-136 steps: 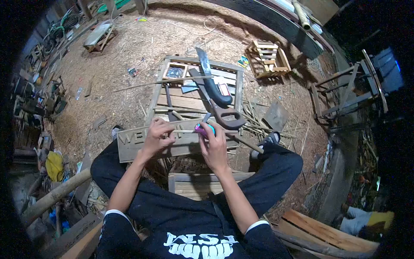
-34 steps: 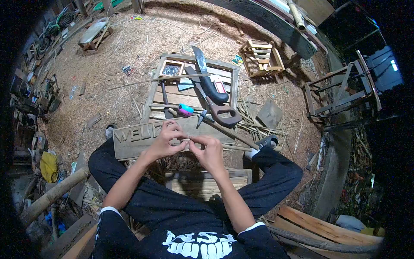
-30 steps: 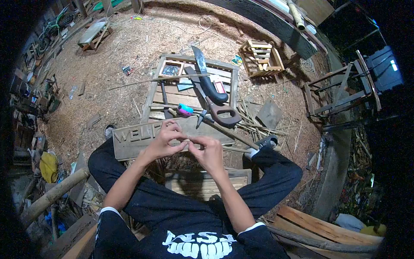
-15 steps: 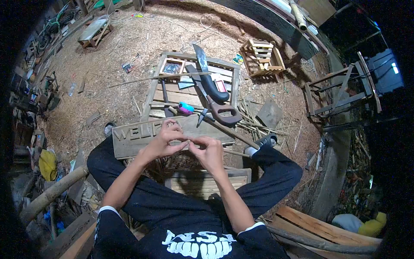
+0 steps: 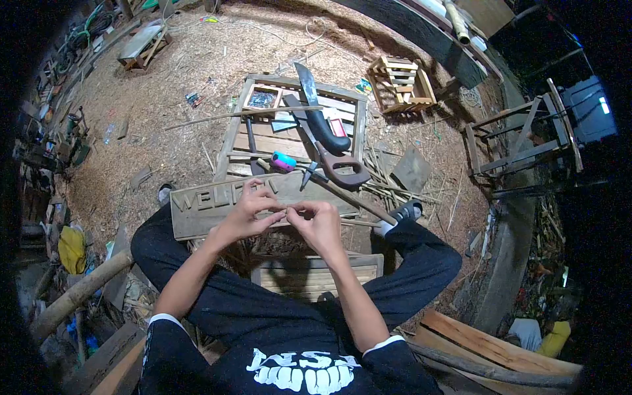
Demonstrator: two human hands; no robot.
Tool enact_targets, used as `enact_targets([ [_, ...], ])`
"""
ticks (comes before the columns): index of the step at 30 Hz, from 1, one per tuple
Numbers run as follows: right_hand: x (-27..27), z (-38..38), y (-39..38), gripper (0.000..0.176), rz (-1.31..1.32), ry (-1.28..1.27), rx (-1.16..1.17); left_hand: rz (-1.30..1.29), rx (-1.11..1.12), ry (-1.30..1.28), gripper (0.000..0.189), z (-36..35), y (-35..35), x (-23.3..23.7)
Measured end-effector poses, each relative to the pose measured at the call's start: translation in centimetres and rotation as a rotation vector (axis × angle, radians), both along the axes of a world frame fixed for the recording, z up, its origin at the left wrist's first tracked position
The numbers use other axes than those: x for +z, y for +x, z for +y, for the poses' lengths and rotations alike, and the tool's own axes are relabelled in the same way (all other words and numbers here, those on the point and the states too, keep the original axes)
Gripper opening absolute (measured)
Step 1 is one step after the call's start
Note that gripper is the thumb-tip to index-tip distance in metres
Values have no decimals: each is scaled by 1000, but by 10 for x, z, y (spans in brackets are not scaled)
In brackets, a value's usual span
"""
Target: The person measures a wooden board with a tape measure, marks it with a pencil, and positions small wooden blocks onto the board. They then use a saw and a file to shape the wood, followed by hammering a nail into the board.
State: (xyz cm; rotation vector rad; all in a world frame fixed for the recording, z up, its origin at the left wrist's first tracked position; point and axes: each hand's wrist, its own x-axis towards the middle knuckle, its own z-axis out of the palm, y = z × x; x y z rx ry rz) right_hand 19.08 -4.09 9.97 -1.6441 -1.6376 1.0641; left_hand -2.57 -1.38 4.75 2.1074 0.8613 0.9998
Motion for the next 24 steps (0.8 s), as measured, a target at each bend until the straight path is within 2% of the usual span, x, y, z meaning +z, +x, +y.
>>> enact_targets([
  [8, -3, -2, -3, 18, 74, 11, 1, 31, 13, 4, 21, 4, -2, -5],
  [10, -5, -2, -1, 26, 62, -10, 10, 33, 13, 22, 21, 4, -2, -7],
  [24, -10, -4, 0, 22, 84, 23, -18, -1, 19, 55, 20, 2, 1, 1],
])
